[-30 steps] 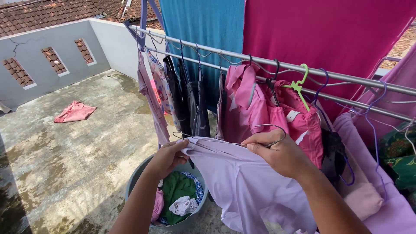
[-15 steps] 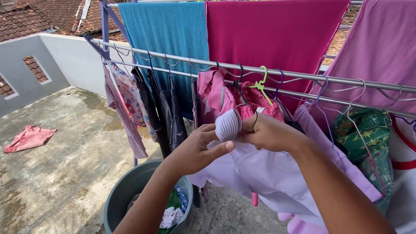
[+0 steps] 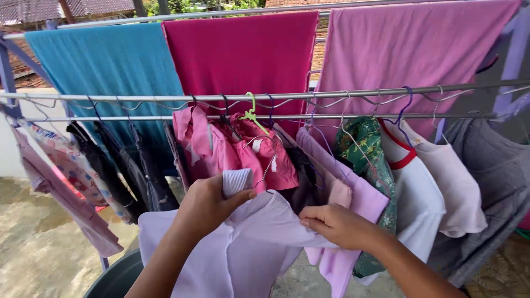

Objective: Hanging wet clothes from a basin onto a drying rack using hangers.

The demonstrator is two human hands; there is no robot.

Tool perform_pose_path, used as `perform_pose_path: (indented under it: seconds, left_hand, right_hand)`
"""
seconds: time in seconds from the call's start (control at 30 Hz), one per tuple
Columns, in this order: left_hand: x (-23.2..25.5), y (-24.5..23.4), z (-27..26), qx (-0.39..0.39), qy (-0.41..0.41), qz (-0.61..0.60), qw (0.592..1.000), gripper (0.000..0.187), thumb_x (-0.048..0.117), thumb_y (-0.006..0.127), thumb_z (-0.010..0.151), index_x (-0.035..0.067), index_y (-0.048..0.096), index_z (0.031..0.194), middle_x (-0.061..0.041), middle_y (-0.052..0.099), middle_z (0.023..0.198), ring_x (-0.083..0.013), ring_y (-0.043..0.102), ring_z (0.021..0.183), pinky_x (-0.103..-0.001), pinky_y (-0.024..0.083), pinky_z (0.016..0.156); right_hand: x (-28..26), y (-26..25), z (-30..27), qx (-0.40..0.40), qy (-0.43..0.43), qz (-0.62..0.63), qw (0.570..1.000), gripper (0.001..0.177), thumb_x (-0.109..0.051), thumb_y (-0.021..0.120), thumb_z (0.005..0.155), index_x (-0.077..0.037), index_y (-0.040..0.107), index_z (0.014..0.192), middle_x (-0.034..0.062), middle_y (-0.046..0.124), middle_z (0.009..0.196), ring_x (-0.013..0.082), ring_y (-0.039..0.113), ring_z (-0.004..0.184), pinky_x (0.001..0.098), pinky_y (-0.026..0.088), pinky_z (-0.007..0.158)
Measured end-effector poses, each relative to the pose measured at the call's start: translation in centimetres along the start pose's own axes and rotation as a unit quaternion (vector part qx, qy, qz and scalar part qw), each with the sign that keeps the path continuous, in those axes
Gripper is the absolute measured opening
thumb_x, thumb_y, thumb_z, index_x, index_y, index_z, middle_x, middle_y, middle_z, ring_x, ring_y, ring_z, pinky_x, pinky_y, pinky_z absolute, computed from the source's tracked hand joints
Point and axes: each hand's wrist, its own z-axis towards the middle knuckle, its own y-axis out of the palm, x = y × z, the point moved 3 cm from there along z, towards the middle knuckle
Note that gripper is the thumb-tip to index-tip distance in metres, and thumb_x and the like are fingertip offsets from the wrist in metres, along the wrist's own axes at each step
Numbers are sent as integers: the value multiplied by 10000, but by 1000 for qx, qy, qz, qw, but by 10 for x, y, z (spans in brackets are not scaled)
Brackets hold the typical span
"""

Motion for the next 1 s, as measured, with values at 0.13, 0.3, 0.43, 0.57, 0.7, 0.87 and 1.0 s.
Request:
perform_pose_path:
  seconds: [0.13,0.3,0.43,0.57,0.7,0.87,1.0]
  left_hand:
    - [33,77,21,-71,65,106,990,669,743,559,919,96,561,750,-120,691,687,-394,654,735,-502,468,633]
    - [186,176,11,-117,247,35,961,546,636,556,951,99,611,874,-184,727,830,-500,655,829,-619,462,678]
    - [296,190,27,-180,329,-107,921,678,709,510,886,91,738,1047,-52,762,1112,-288,715,1032,-427,507,863]
    - [370,298,98,-140,277,-165,936,416,479,526,972,159,742,1125,-146,743,1075,-354,678,1031,-461,488,857]
    - [441,397,141,-124,204,98,966,555,517,530,991,62,528,1308,-109,751,1105,-364,664,1104,-640,184,1139]
    - [499,419,129,-264,232,21,936,636,516,375,1004,66,460,1445,-173,736,997,-332,641,1172,-764,-159,1151]
    - [478,430,130,-198,291,152,924,560,584,411,1017,115,716,988,-75,729,887,-272,656,1034,-775,-133,1179]
  right_hand:
    - [28,-18,-73,101,36,76,991,384,-317,545,997,-235,664,1352,-26,475,697,101,443,643,268,391,641]
    - [59,-67,-151,223,152,63,961,460,-335,554,974,-314,601,1432,-39,708,853,87,583,693,215,464,718]
    - [155,-144,-259,376,177,63,907,393,-265,609,930,-141,761,1271,-58,823,1265,50,706,1160,220,470,1054]
    - [203,-212,-347,444,343,97,822,395,-207,662,908,-119,819,1259,-76,848,1223,44,689,1117,210,445,1045]
    - [291,-245,-405,300,499,-41,812,459,-406,716,870,-390,718,1329,-287,828,1279,-147,681,1220,125,463,1081]
    - [321,-257,-415,201,649,-56,732,486,-576,726,890,-693,633,1353,-259,877,1196,-140,764,1205,129,535,998]
    - [330,-256,-402,143,645,-140,737,507,-668,560,899,-789,422,1372,-191,830,1169,39,805,1161,175,580,952]
